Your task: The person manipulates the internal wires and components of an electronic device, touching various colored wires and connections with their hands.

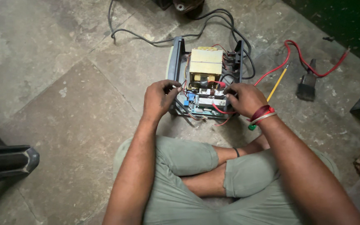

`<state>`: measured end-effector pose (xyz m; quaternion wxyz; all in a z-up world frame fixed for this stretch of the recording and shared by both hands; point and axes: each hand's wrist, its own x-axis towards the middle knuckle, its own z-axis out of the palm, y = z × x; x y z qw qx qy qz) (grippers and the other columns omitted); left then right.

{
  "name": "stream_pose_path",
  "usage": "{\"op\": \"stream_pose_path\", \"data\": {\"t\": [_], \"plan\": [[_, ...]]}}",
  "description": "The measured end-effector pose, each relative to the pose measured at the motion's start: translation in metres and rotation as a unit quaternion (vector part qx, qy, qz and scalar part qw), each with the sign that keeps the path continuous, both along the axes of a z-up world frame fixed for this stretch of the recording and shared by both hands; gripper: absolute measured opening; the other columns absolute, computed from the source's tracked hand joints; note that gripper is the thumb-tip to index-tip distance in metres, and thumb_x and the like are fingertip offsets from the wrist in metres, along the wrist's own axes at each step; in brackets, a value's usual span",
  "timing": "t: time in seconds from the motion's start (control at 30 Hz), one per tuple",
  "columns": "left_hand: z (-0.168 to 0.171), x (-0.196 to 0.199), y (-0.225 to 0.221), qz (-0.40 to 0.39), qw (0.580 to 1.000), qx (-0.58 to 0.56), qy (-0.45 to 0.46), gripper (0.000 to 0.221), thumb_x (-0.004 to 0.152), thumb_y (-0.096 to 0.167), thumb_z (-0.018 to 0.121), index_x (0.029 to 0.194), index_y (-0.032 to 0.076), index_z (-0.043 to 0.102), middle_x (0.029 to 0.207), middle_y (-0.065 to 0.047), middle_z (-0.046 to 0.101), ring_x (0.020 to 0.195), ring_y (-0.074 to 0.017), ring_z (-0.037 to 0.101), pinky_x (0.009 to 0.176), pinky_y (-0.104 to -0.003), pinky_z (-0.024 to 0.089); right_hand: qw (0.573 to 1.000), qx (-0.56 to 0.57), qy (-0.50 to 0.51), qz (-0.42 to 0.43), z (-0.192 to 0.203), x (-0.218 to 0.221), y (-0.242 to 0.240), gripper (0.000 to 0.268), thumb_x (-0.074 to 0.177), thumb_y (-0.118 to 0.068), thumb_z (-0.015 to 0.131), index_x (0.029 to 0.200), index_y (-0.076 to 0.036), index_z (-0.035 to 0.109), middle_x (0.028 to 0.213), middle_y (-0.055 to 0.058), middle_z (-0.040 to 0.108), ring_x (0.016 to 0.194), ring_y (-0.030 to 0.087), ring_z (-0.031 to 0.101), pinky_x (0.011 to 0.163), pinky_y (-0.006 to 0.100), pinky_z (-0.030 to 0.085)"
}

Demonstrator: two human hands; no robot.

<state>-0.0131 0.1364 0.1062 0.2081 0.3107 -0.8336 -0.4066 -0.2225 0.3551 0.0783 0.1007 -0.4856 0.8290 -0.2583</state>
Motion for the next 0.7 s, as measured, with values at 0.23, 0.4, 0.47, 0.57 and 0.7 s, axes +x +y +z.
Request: {"op": "stream_pose_path", "data": {"t": [0.23,0.4,0.47,0.57,0.7], "plan": [[-0.009,0.000,-0.005,0.009,0.999,0.041,-0.008,0.023,0.087,0.021,0.071,0.107,0.011,0.080,0.080,-0.012,0.077,0.069,-0.0213,0.073,0.068,-0.033,0.056,1.000,0.002,0.010,0.003,-0.001,-0.001,0.000,0.026,0.087,-0.023,0.070,0.106,-0.007,0.075,0.099,0.019,0.073,0.093,0.040,0.069,0.082,0.050,0.053],[-0.012,-0.001,-0.006,0.010,1.000,-0.016,0.006,0.025,0.086,0.025,0.077,0.104,0.009,0.081,0.085,-0.014,0.077,0.071,-0.0229,0.074,0.068,-0.034,0.057,1.000,0.001,0.012,0.008,-0.002,-0.001,0.001,0.026,0.087,-0.023,0.069,0.106,-0.007,0.075,0.099,0.019,0.073,0.093,0.040,0.069,0.082,0.050,0.053],[-0.012,-0.001,-0.006,0.013,1.000,-0.026,0.007,0.026,0.085,0.027,0.078,0.103,0.008,0.081,0.085,-0.014,0.077,0.070,-0.0236,0.073,0.067,-0.034,0.056,1.000,0.004,0.010,0.005,-0.001,-0.001,0.000,0.026,0.087,-0.023,0.069,0.106,-0.007,0.075,0.099,0.018,0.073,0.093,0.040,0.069,0.082,0.050,0.053],[-0.009,-0.002,-0.004,0.020,1.000,-0.003,-0.009,0.027,0.085,0.028,0.078,0.104,0.008,0.080,0.084,-0.014,0.077,0.070,-0.0218,0.074,0.068,-0.033,0.057,1.000,0.005,0.006,-0.001,0.001,0.001,0.000,0.026,0.087,-0.023,0.069,0.106,-0.007,0.075,0.098,0.018,0.074,0.092,0.040,0.069,0.081,0.050,0.053],[-0.006,-0.002,-0.001,0.024,0.999,0.034,-0.026,0.029,0.086,0.028,0.078,0.105,0.006,0.079,0.083,-0.013,0.078,0.070,-0.0202,0.075,0.069,-0.032,0.057,1.000,0.004,0.004,-0.003,0.002,0.002,0.000,0.025,0.087,-0.024,0.069,0.105,-0.007,0.075,0.098,0.019,0.073,0.092,0.040,0.069,0.080,0.050,0.053]]}}
